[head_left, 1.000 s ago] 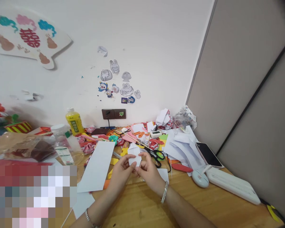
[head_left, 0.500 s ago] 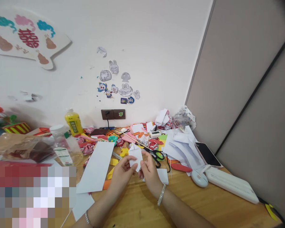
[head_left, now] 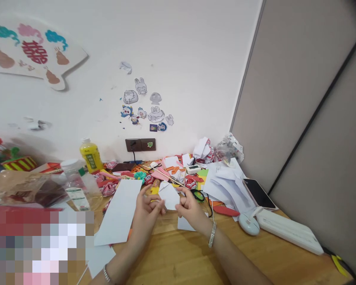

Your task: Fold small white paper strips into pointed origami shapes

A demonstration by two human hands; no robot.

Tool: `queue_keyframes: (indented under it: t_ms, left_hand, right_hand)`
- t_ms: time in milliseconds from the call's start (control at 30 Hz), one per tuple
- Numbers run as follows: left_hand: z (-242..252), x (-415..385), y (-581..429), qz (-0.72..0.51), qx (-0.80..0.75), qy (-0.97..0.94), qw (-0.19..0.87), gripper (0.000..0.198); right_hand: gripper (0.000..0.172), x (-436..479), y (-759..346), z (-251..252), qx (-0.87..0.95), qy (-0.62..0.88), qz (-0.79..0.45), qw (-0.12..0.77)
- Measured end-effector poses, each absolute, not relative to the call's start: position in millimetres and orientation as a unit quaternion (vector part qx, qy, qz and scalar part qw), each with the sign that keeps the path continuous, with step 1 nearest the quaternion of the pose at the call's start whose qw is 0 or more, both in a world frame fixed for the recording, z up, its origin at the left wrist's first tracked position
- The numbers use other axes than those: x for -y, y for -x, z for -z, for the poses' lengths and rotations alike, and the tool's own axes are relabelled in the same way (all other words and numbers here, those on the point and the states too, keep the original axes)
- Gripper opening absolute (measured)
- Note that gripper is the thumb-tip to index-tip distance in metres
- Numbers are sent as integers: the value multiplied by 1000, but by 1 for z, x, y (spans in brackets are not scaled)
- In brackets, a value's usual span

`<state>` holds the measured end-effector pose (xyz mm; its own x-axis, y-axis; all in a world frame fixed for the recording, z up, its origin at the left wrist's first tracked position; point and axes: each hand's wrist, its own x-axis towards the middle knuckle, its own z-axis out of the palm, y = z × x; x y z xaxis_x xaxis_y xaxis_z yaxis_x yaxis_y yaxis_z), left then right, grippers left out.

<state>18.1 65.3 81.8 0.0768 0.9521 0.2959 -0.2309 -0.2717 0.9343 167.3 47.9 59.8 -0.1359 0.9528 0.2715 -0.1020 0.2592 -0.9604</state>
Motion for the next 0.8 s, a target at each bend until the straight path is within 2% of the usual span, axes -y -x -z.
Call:
queue_keyframes:
  t_ms: [167,300,467,567,800]
  left_hand:
    - [-74,-83,-6,-514,-375,-545,546,43]
    - [-70,-87,-4,-510,-377,-525,566,35]
    - [-72,-85,-5,-445,-394,-537,598,33]
    - [-72,-85,-4,-384,-381,-549,637,35]
    - [-79,-80,-1,-384,-356,-540,659,39]
  right_hand:
    - [32,-47,-181,-64,633,353,-524,446]
    - [14,-49,-181,-65,618,403,-481,474]
    - [18,-54,-184,-64,579,442,-442,523]
    - [21,-56,-189,-62,571,428,-463,525]
    - [21,-56,-192,-58,538,405,-504,540]
